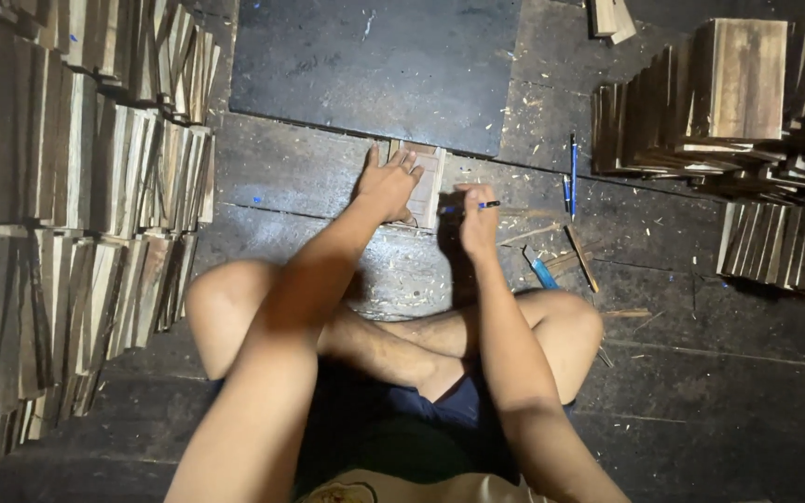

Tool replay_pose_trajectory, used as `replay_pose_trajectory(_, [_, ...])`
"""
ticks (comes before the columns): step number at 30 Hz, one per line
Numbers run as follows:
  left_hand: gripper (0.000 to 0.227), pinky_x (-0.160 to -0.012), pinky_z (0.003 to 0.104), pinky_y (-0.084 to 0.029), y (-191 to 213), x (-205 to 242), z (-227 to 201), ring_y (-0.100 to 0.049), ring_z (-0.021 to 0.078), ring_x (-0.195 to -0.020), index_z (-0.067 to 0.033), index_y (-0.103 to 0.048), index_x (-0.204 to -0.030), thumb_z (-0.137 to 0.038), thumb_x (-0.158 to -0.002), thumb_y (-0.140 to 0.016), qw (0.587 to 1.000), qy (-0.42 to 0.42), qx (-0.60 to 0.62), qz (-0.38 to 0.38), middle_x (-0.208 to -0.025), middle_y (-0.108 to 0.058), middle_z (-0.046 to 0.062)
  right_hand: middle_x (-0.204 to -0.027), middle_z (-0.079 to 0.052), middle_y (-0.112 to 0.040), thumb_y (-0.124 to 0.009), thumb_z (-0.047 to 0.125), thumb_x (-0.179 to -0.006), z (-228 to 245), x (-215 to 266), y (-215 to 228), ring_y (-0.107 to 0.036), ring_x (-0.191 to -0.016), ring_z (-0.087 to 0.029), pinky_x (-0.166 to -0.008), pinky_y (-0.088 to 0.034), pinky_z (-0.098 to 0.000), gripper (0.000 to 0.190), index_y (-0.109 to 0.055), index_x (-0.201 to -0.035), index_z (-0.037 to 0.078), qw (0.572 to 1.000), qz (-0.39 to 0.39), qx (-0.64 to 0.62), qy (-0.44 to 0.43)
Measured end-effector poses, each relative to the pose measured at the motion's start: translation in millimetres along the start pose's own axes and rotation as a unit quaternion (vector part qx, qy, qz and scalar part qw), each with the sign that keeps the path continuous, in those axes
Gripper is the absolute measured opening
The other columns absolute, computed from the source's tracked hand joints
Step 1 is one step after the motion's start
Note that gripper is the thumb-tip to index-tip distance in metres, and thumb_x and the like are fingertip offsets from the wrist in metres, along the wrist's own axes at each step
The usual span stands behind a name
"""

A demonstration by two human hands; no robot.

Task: The person is sitting on the floor of a workshop, picking up wooden boards from a stack, placing them against a guide, and marking them with a pen before stacking them aside.

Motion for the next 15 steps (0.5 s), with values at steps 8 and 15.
replay_pose_trajectory(8, [0.098, -0.115, 0.078, -0.012, -10.5, -6.6, 5.1, -0.027, 0.031, -0.156, -0.0168, -0.044, -0.156, -0.046, -0.074, -0.088, 0.999, 0.011, 0.044, 0.02, -0.168, -0.033, 0.01, -0.093, -0.015, -0.074, -0.082, 0.01, -0.087, -22.6, -31.1, -3.2, -0.071, -0.094, -0.027, -0.091, -0.05, -0.0353, 0.013, -0.069, -0.085, 0.006, 0.991, -0.127, -0.023, -0.032])
replay_pose_trajectory(15, [0.095, -0.114, 0.08, -0.012, -4.7, -2.3, 5.3, -0.026, 0.0301, -0.156, -0.0162, -0.046, -0.156, -0.042, -0.075, -0.088, 0.997, 0.019, 0.062, 0.028, -0.168, -0.033, 0.009, -0.088, -0.015, -0.07, -0.082, 0.001, -0.076, -35.6, -46.6, -19.2, -0.071, -0.089, -0.031, -0.081, -0.055, -0.0381, 0.015, -0.067, -0.079, 0.003, 0.989, -0.144, 0.012, 0.016])
Point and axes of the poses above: each hand's wrist, its own x-axis away from the middle knuckle, its own y-axis out of the back of the hand, z = x × y, the point moved 10 cm from there along -x, towards the middle knuckle
